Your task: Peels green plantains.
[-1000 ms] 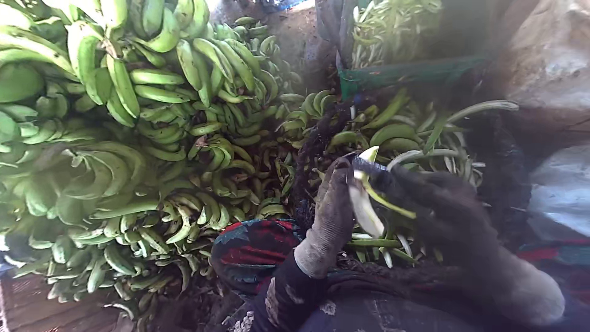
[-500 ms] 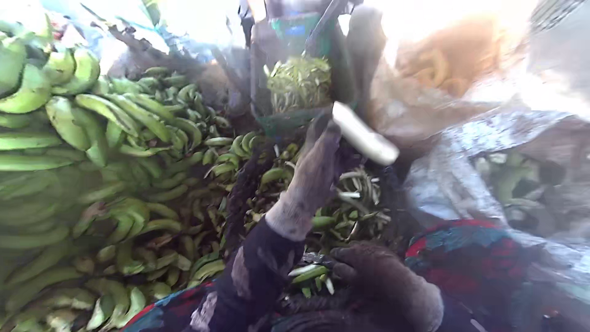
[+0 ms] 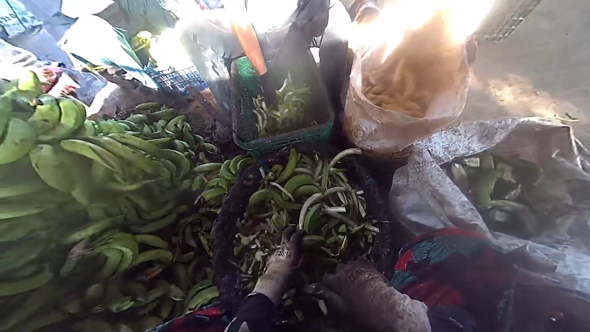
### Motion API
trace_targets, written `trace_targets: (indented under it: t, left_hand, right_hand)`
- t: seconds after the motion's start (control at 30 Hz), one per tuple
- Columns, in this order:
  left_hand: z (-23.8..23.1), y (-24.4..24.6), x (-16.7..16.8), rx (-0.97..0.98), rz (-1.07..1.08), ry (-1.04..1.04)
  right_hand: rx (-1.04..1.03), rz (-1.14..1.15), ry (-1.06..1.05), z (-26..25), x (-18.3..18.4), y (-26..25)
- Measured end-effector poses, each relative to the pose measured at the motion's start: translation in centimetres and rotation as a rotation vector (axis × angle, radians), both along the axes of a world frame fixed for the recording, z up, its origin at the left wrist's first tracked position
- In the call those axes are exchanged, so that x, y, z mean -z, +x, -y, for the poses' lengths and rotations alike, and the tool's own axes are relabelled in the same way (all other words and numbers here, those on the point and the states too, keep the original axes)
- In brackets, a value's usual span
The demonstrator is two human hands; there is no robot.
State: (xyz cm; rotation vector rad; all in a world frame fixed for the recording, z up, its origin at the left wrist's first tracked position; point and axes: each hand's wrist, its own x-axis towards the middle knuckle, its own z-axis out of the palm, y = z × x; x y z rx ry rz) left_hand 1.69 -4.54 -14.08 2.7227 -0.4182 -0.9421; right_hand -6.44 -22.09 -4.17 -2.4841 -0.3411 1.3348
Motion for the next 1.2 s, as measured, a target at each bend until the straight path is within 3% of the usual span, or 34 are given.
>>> trace_targets:
  t: [0.1, 0.2, 0.3, 0.4, 0.47, 0.57, 0.67, 0.77, 0.93, 1.03, 1.13, 1.2]
  left_hand:
    - [-0.8, -0.8, -0.1, -0.122, 0.113, -0.181]
    - [-2.6, -0.2, -3.4, -0.509, 0.129, -0.516]
    - [-4.3, 0.7, -6.5, -0.972, 0.174, -1.036]
    - [-5.3, 1.7, -8.6, -1.319, -0.009, -1.541]
    - [-6.0, 2.0, -8.8, -1.381, -0.088, -1.701]
    - [-6.4, 1.8, -9.0, -1.318, 0.023, -1.633]
    - [-6.7, 1.2, -9.6, -1.184, 0.218, -1.636]
    - [-6.7, 0.6, -9.9, -0.965, 0.339, -1.708]
    - [-5.0, -2.4, -10.2, -0.881, 0.643, -1.628]
    - [-4.6, -3.4, -10.5, -0.606, 0.888, -1.545]
    - [-4.2, -3.5, -11.0, -0.378, 0.937, -1.537]
    - [-3.5, -3.3, -11.8, -0.372, 0.917, -1.585]
  right_hand:
    - [0.008, 0.018, 0.013, -0.2, -0.7, 0.1]
    - [0.055, 0.124, 0.124, -0.1, -0.7, -0.7]
    - [0.143, 0.259, 0.324, 0.2, -0.4, -1.8]
    - [0.274, 0.414, 0.559, -0.2, 0.1, -2.5]
    - [0.391, 0.370, 0.706, -0.5, -0.2, -2.5]
    - [0.624, 0.291, 0.913, -1.4, -1.1, -2.7]
    - [0.770, 0.285, 0.988, -2.4, -1.8, -2.9]
    - [0.779, 0.279, 0.929, -3.4, -1.7, -2.8]
    - [0.811, 0.158, 0.889, -5.5, -1.2, -3.0]
    - [0.878, 0.061, 0.921, -6.1, -1.2, -2.9]
    - [0.889, 0.095, 0.985, -6.7, -1.8, -2.6]
    - [0.870, 0.126, 0.987, -7.1, -1.8, -2.5]
